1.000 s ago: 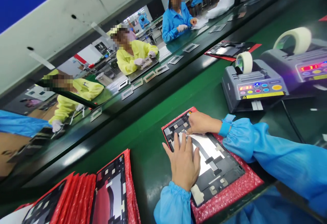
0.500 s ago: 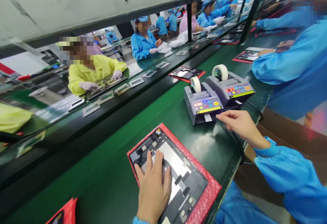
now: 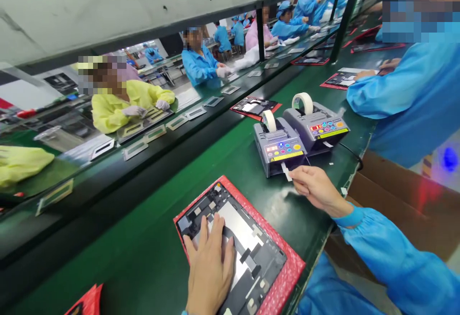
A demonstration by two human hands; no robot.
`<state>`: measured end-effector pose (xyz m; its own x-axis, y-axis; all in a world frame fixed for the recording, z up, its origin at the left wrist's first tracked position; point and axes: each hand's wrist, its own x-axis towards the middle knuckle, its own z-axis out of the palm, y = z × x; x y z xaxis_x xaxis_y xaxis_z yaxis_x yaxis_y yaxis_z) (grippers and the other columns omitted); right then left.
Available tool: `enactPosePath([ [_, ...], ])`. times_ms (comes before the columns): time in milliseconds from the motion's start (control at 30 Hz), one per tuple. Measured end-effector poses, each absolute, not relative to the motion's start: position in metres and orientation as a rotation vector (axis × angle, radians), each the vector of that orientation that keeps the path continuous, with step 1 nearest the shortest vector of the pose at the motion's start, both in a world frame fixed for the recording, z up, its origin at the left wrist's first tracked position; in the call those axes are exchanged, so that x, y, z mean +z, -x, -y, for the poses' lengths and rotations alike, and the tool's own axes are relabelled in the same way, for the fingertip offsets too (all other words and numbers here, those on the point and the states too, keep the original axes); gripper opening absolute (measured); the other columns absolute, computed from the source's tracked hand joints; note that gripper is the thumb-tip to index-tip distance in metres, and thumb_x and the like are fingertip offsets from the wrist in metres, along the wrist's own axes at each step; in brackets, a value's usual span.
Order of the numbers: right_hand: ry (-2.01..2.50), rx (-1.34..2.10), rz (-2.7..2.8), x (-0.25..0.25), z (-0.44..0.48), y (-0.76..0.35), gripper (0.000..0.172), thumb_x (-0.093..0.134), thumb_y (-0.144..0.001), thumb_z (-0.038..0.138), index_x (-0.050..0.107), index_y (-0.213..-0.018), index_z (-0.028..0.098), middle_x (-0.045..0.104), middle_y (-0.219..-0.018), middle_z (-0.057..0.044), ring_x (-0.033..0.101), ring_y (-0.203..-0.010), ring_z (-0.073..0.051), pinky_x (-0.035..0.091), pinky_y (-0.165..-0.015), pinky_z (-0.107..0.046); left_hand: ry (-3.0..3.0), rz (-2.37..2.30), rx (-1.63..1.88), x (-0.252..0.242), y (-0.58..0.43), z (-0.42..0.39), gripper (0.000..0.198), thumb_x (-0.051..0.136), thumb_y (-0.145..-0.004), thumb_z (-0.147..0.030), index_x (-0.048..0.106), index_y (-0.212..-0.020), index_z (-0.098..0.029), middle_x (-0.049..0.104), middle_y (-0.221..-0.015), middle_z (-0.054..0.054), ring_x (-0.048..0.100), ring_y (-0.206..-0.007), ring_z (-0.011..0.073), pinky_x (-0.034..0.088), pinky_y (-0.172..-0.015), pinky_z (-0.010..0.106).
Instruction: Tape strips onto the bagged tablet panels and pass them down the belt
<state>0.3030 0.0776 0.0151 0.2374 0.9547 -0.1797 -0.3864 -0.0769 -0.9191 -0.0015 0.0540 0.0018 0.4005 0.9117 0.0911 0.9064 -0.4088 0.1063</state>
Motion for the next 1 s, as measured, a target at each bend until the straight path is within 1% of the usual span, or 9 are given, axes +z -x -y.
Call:
enactPosePath([
  [100, 1.098, 1.409, 0.777, 0.008, -0.075, -0.289, 0.026, 0.066, -0.073, 0.030, 0.051, -0.059, 0.015, 0.035, -0.038, 0.007, 0.026, -0.037, -0.004, 0.015, -0.041, -0.022, -2.596, -1.673, 0.208, 0.015, -0.002, -0.052, 0.048, 0.034, -0.091, -0.027, 0.030, -0.139, -0.021, 0.035, -0.142, 0.008, 0.014, -0.137, 0.0303, 0.013, -0.103, 0.068],
  [167, 1.088, 1.477, 0.829, 0.002, -0.080, -0.274, 0.028, 0.066, -0.073, 0.030, 0.049, -0.057, 0.015, 0.035, -0.039, 0.007, 0.027, -0.037, -0.004, 0.015, -0.041, -0.022, -2.608, -1.670, 0.233, 0.025, -0.009, -0.051, 0.044, 0.037, -0.090, -0.027, 0.038, -0.134, -0.022, 0.036, -0.142, 0.008, 0.016, -0.136, 0.0311, 0.018, -0.102, 0.066],
  [200, 1.084, 1.506, 0.859, -0.002, -0.084, -0.264, 0.028, 0.065, -0.073, 0.030, 0.049, -0.057, 0.015, 0.037, -0.039, 0.007, 0.027, -0.037, -0.004, 0.015, -0.041, -0.022, -2.619, -1.651, 0.260, 0.030, -0.014, -0.050, 0.041, 0.039, -0.090, -0.027, 0.043, -0.130, -0.023, 0.037, -0.141, 0.007, 0.019, -0.135, 0.0308, 0.022, -0.103, 0.062],
  [267, 1.087, 1.563, 0.935, -0.007, -0.092, -0.244, 0.027, 0.064, -0.073, 0.032, 0.049, -0.057, 0.016, 0.040, -0.038, 0.006, 0.029, -0.036, -0.005, 0.016, -0.040, -0.022, -2.637, -1.574, 0.319, 0.035, -0.026, -0.049, 0.034, 0.041, -0.089, -0.026, 0.052, -0.120, -0.024, 0.044, -0.135, 0.006, 0.031, -0.127, 0.0281, 0.033, -0.100, 0.053],
  [333, 1.105, 1.597, 1.008, -0.010, -0.099, -0.227, 0.027, 0.064, -0.072, 0.033, 0.050, -0.057, 0.015, 0.042, -0.038, 0.006, 0.030, -0.036, -0.005, 0.017, -0.040, -0.022, -2.633, -1.488, 0.362, 0.035, -0.037, -0.048, 0.029, 0.042, -0.088, -0.025, 0.056, -0.114, -0.024, 0.053, -0.121, 0.006, 0.044, -0.111, 0.0237, 0.041, -0.090, 0.044],
  [367, 1.117, 1.605, 1.035, -0.012, -0.101, -0.220, 0.026, 0.065, -0.071, 0.033, 0.051, -0.058, 0.015, 0.042, -0.037, 0.006, 0.030, -0.036, -0.005, 0.017, -0.040, -0.022, -2.626, -1.468, 0.376, 0.033, -0.041, -0.047, 0.028, 0.042, -0.088, -0.025, 0.057, -0.112, -0.023, 0.055, -0.113, 0.007, 0.047, -0.103, 0.0218, 0.043, -0.085, 0.041],
  [467, 1.151, 1.605, 1.096, -0.014, -0.103, -0.212, 0.026, 0.066, -0.068, 0.034, 0.053, -0.058, 0.014, 0.041, -0.038, 0.006, 0.029, -0.037, -0.005, 0.017, -0.040, -0.021, -2.615, -1.461, 0.425, 0.024, -0.049, -0.046, 0.029, 0.043, -0.087, -0.023, 0.057, -0.112, -0.022, 0.054, -0.102, 0.007, 0.048, -0.091, 0.0195, 0.044, -0.077, 0.037],
  [633, 1.202, 1.610, 1.181, -0.018, -0.100, -0.215, 0.026, 0.066, -0.069, 0.034, 0.054, -0.059, 0.014, 0.042, -0.040, 0.006, 0.031, -0.039, -0.006, 0.020, -0.042, -0.021, -2.602, -1.456, 0.480, 0.017, -0.048, -0.046, 0.030, 0.045, -0.086, -0.022, 0.056, -0.114, -0.022, 0.052, -0.103, 0.007, 0.046, -0.091, 0.0189, 0.042, -0.077, 0.036],
  [1000, 1.180, 1.611, 1.225, -0.020, -0.099, -0.216, 0.027, 0.066, -0.068, 0.035, 0.055, -0.056, 0.014, 0.043, -0.043, 0.005, 0.033, -0.042, -0.006, 0.023, -0.044, -0.022, -2.562, -1.407, 0.581, 0.014, -0.047, -0.048, 0.029, 0.049, -0.084, -0.018, 0.059, -0.111, -0.020, 0.054, -0.101, 0.008, 0.047, -0.089, 0.0190, 0.042, -0.076, 0.036],
])
